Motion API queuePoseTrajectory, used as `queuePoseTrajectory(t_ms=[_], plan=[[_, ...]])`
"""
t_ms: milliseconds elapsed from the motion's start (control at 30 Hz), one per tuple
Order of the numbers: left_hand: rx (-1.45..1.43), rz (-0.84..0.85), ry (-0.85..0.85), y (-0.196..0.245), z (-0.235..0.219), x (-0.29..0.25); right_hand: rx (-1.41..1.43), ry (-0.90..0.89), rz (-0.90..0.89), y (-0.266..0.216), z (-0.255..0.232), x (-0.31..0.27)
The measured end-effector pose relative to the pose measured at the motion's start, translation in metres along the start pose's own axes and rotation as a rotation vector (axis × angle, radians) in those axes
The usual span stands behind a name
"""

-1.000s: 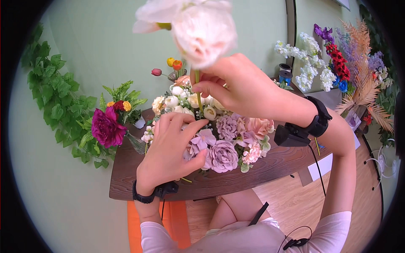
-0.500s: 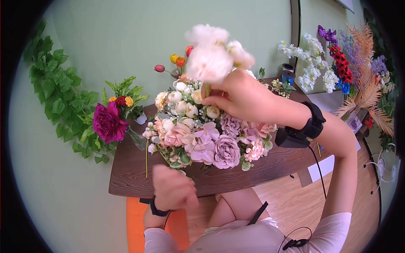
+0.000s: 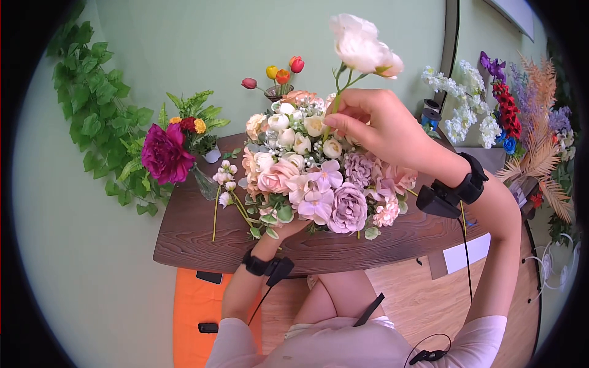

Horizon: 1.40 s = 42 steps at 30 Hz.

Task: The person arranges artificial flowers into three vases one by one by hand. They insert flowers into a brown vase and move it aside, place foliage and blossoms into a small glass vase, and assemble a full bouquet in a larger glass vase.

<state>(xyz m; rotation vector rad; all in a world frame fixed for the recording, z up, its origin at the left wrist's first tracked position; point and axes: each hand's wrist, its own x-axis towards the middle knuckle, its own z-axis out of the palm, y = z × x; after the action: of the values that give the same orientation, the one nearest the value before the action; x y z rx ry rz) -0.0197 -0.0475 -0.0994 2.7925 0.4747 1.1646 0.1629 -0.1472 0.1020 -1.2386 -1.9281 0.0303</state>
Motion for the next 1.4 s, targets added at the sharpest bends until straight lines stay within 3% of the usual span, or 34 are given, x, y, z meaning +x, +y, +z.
queuePoseTrajectory(t_ms=[233, 433, 933, 1167, 1267, 1400], plan=[[-0.014, -0.004, -0.018, -0.004, -0.009, 0.001, -0.024, -0.112, 0.127, -0.001, -0.006, 0.006], [-0.023, -0.022, -0.063, -0.001, -0.011, -0.005, -0.112, -0.139, 0.039, 0.003, 0.001, 0.004], [-0.070, -0.066, -0.175, 0.002, -0.006, 0.016, -0.266, -0.323, 0.117, 0.007, 0.009, 0.027], [-0.094, -0.073, -0.219, 0.003, -0.014, 0.006, -0.299, -0.286, 0.070, 0.014, -0.001, 0.039], [-0.106, -0.089, -0.235, 0.003, -0.010, 0.013, -0.068, -0.192, 0.332, 0.014, -0.013, 0.051], [-0.117, -0.100, -0.254, 0.001, -0.013, 0.014, -0.128, -0.212, 0.449, 0.014, -0.014, 0.053]])
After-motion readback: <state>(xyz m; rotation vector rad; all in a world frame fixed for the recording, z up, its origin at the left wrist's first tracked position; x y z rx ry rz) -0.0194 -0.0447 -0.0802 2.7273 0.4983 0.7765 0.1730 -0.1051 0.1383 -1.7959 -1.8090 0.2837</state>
